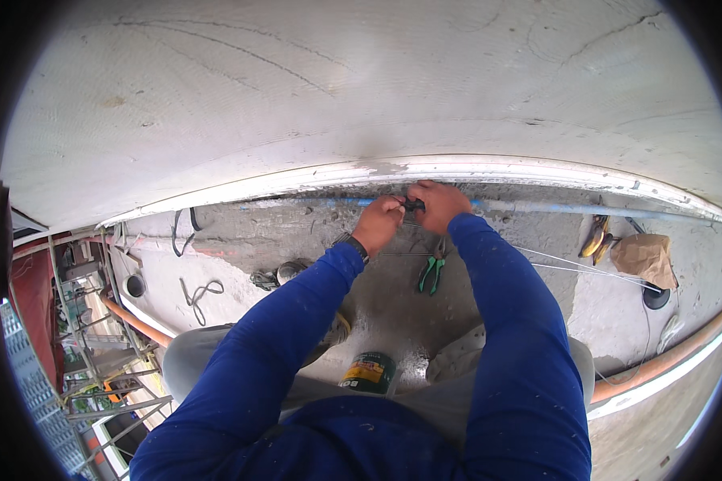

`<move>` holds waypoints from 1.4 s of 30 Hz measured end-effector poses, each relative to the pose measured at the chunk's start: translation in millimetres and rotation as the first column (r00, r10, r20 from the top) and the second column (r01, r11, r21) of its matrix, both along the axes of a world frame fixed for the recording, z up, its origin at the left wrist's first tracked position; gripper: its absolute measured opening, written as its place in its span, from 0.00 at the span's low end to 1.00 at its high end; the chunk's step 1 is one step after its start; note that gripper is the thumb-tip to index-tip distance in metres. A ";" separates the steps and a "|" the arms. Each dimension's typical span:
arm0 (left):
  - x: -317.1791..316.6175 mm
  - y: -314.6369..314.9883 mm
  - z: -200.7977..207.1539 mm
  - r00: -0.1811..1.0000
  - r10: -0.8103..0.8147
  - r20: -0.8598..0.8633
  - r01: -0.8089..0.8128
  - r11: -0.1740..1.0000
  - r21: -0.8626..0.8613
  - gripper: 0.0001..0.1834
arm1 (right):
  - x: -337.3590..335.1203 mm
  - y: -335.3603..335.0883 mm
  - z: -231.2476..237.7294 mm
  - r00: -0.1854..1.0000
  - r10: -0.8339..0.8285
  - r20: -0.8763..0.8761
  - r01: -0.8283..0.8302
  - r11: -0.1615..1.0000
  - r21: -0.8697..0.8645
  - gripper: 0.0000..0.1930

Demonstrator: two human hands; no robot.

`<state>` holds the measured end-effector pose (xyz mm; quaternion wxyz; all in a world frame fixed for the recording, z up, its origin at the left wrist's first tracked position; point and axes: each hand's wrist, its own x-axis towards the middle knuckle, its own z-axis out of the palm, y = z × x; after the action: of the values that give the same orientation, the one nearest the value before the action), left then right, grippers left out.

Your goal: The person secures a blue pipe to a concrete wall using a metal strap and a screwdriver. They repeatedly tighten the strap around the pipe and screw it into the wall to hold it in place.

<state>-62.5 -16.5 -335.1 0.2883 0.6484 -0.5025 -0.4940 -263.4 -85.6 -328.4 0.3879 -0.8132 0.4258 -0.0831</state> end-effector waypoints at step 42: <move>-29.2 1.1 -25.4 0.925 0.131 0.357 -0.058 0.976 -0.208 0.11 | 1.5 3.2 -11.8 0.998 -0.057 0.017 0.055 0.996 0.070 0.07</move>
<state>-91.7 -15.3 -360.4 0.2741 0.7220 -0.5613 -0.2976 -261.8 -82.4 -340.3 0.4173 -0.7862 0.4475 -0.0867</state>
